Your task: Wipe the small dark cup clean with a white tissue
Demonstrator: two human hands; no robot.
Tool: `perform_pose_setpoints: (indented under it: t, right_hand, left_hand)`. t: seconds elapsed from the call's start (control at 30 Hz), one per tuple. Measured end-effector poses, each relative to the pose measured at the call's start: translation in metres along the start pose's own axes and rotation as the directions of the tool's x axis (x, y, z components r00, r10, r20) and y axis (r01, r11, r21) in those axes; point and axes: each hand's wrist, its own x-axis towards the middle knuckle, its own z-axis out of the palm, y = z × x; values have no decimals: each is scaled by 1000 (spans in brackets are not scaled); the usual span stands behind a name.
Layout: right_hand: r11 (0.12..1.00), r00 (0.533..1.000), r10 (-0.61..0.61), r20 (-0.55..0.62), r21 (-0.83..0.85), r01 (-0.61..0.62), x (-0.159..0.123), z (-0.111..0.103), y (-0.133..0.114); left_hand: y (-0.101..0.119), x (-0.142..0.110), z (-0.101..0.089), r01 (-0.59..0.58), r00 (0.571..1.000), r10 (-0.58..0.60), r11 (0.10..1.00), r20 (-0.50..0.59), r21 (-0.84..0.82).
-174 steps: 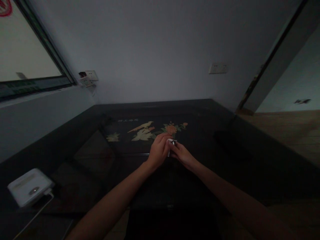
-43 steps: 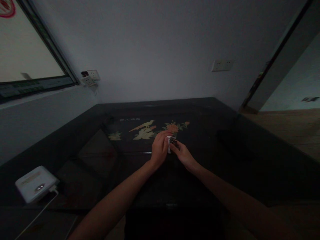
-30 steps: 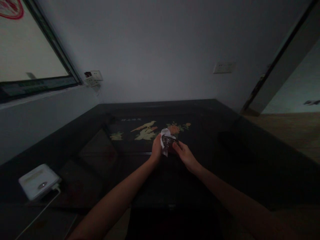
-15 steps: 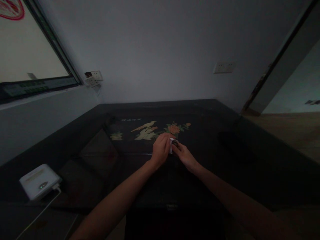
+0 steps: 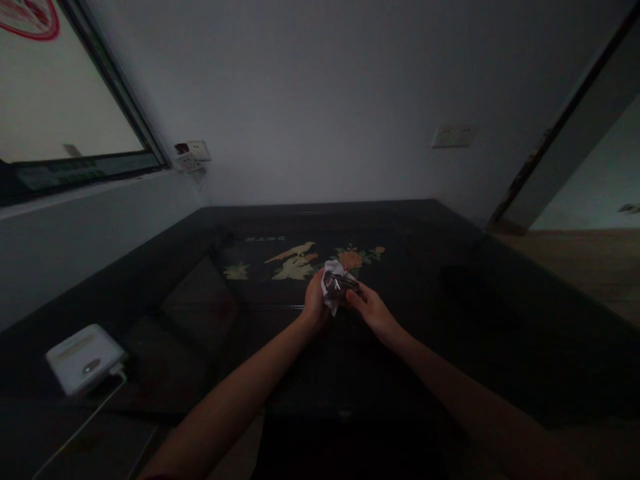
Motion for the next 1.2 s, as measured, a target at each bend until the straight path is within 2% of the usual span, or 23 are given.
perform_pose_setpoints:
  t: [0.1, 0.2, 0.27, 0.33, 0.4, 0.47, 0.53, 0.63, 0.7, 0.77, 0.83, 0.9, 0.97, 1.03, 1.1, 1.17, 1.2]
  right_hand:
    - [1000, 1000, 28, -5, 16, -27, 1, 0, 2]
    - [999, 998, 50, -30, 7, -50, 2, -2, 5]
    - [999, 997, 51, -50, -13, -52, 2, -3, 8]
    - [998, 996, 53, -70, -43, -56, 3, -4, 10]
    - [995, 994, 67, -81, -67, -73, 3, -5, 12]
    - [994, 993, 82, -90, -71, -88, 3, -5, 13]
    - [995, 993, 78, -88, -57, -84, 2, -5, 12]
    - [998, 996, 57, -70, -9, -57, 1, -4, 10]
    - [998, 997, 58, -55, 35, -56, 1, -3, 7]
    - [996, 998, 56, -41, 65, -54, 0, -2, 5]
    - [996, 998, 46, -30, 75, -44, 0, -1, 4]
    - [997, 999, 43, -26, 73, -41, 1, -1, 3]
    - [996, 998, 53, -24, 75, -51, 2, 0, 4]
    - [994, 997, 72, -22, 82, -70, 2, 0, 5]
    - [992, 996, 88, -28, 91, -85, 2, -1, 7]
    - [991, 994, 98, -42, 99, -94, 1, -1, 8]
    - [990, 993, 105, -50, 102, -99, 1, -1, 8]
  left_hand:
    - [4, -4, 0, -24, 999, 25, 1000, -42, 16]
    - [10, -11, -1, -205, 978, 211, 951, 1, 230]
    - [13, -16, -2, -369, 928, 360, 845, 99, 386]
    - [14, -18, -2, -528, 847, 467, 680, 254, 509]
    - [15, -18, -2, -641, 764, 501, 520, 406, 564]
    - [17, -17, -3, -684, 726, 501, 461, 471, 565]
    - [17, -15, -3, -659, 750, 503, 512, 430, 551]
    - [14, -10, -5, -522, 853, 450, 715, 264, 465]
    - [9, -6, -6, -361, 932, 331, 869, 146, 338]
    - [4, -2, -5, -157, 987, 152, 974, 45, 160]
    - [0, 1, -3, 22, 1000, -22, 999, 16, -38]
    - [-2, 3, -1, 125, 992, -118, 975, 47, -182]
    - [-2, 1, 0, 131, 991, -124, 967, 43, -219]
    - [0, -2, 0, 56, 998, -59, 991, -22, -122]
    - [3, -7, -1, -74, 996, 78, 994, -49, 80]
    - [7, -12, -2, -246, 968, 250, 926, 22, 286]
    - [9, -14, -3, -335, 941, 328, 868, 84, 367]
